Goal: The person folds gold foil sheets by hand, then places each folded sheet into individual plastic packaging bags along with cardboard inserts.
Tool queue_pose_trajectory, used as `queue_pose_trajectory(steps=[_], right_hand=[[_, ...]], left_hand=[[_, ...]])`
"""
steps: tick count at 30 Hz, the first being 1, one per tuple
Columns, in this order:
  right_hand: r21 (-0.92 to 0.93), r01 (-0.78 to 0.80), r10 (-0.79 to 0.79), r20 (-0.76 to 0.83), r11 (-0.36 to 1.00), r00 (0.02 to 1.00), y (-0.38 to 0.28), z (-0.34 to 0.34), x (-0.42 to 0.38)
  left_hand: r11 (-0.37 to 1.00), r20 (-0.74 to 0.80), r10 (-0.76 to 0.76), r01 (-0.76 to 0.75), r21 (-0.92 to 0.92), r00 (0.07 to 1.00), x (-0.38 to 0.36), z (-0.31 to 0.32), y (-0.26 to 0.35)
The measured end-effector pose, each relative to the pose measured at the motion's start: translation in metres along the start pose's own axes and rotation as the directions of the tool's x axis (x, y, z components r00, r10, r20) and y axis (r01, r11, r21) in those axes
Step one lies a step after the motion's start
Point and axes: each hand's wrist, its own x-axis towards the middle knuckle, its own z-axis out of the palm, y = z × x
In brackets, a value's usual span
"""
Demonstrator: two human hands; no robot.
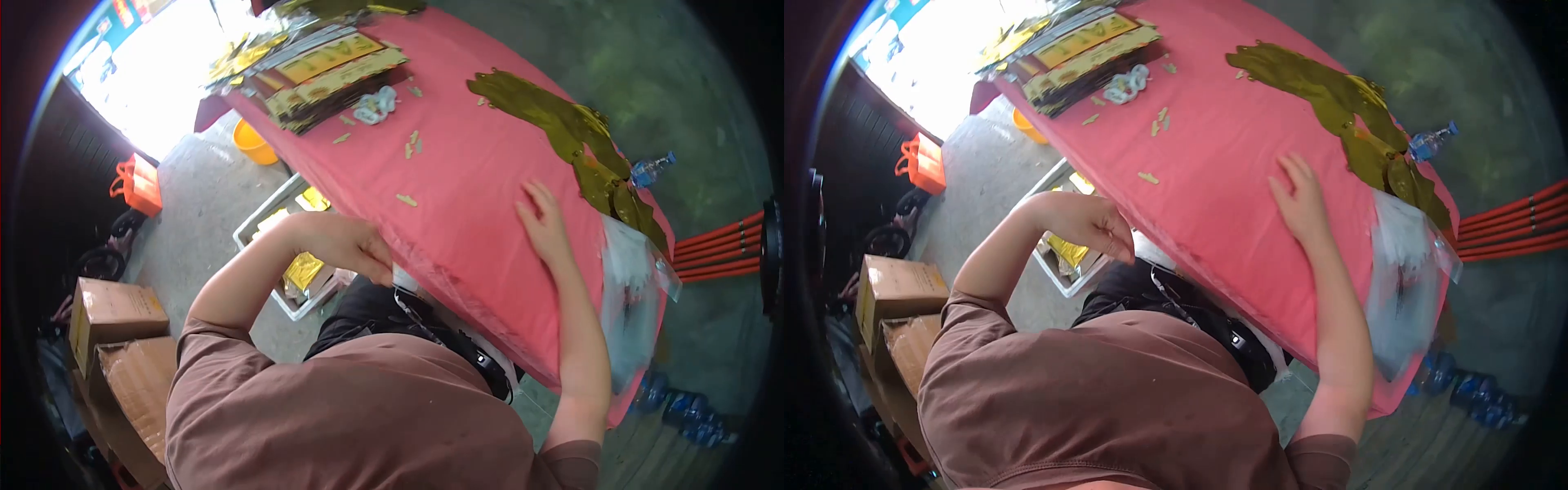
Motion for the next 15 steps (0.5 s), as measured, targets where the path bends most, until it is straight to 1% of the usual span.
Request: queue_pose_trajectory(steps=[1,2,3,4,5,6,7,9,10,12,14,15], right_hand=[[-0.123,0.007,-0.006,0.005,0.992,1.0,0.001,0.007,0.001],[-0.128,-0.009,0.007,-0.019,0.992,1.0,-0.004,0.008,0.002],[-0.17,0.003,-0.001,0.012,0.985,1.0,-0.008,0.006,0.002],[-0.213,0.013,-0.004,0.044,0.977,0.999,-0.011,0.005,0.001],[-0.222,-0.006,0.011,0.023,0.975,1.0,-0.01,0.003,-0.001],[-0.198,0.014,-0.007,0.038,0.98,0.999,-0.008,0.003,-0.002],[-0.172,0.039,-0.03,0.056,0.984,0.998,-0.007,0.003,-0.001],[-0.169,0.025,-0.017,0.052,0.985,0.999,-0.008,0.003,-0.001],[-0.154,0.017,-0.007,0.063,0.988,0.998,-0.008,0.003,-0.002],[-0.135,0.004,0.003,0.054,0.991,0.999,-0.007,0.002,-0.002],[-0.098,0.007,-0.001,0.065,0.995,0.998,-0.004,0.003,0.0],[-0.093,0.023,-0.016,0.073,0.995,0.997,-0.004,0.005,0.005]], left_hand=[[1.0,0.016,0.001,-0.001,0.021,1.0,0.005,-0.009,0.018],[0.995,0.016,0.083,-0.082,-0.049,0.996,0.011,-0.018,0.032],[0.979,0.014,0.163,-0.16,-0.123,0.986,0.022,-0.025,0.042],[0.973,-0.069,0.229,-0.231,-0.022,0.971,0.039,-0.037,0.048],[0.952,-0.146,0.304,-0.294,0.083,0.941,0.059,-0.052,0.052],[0.94,-0.259,0.304,-0.244,0.24,0.917,0.081,-0.07,0.053],[0.908,-0.372,0.322,-0.173,0.381,0.871,0.103,-0.088,0.051],[0.854,-0.557,0.3,0.042,0.518,0.774,0.145,-0.12,0.04],[0.849,-0.549,0.313,0.03,0.528,0.775,0.164,-0.137,0.028],[0.798,-0.631,0.392,0.095,0.596,0.669,0.196,-0.159,0.005],[0.703,-0.578,0.394,0.171,0.691,0.715,0.204,-0.158,0.0],[0.705,-0.592,0.388,0.186,0.685,0.707,0.199,-0.161,-0.002]])
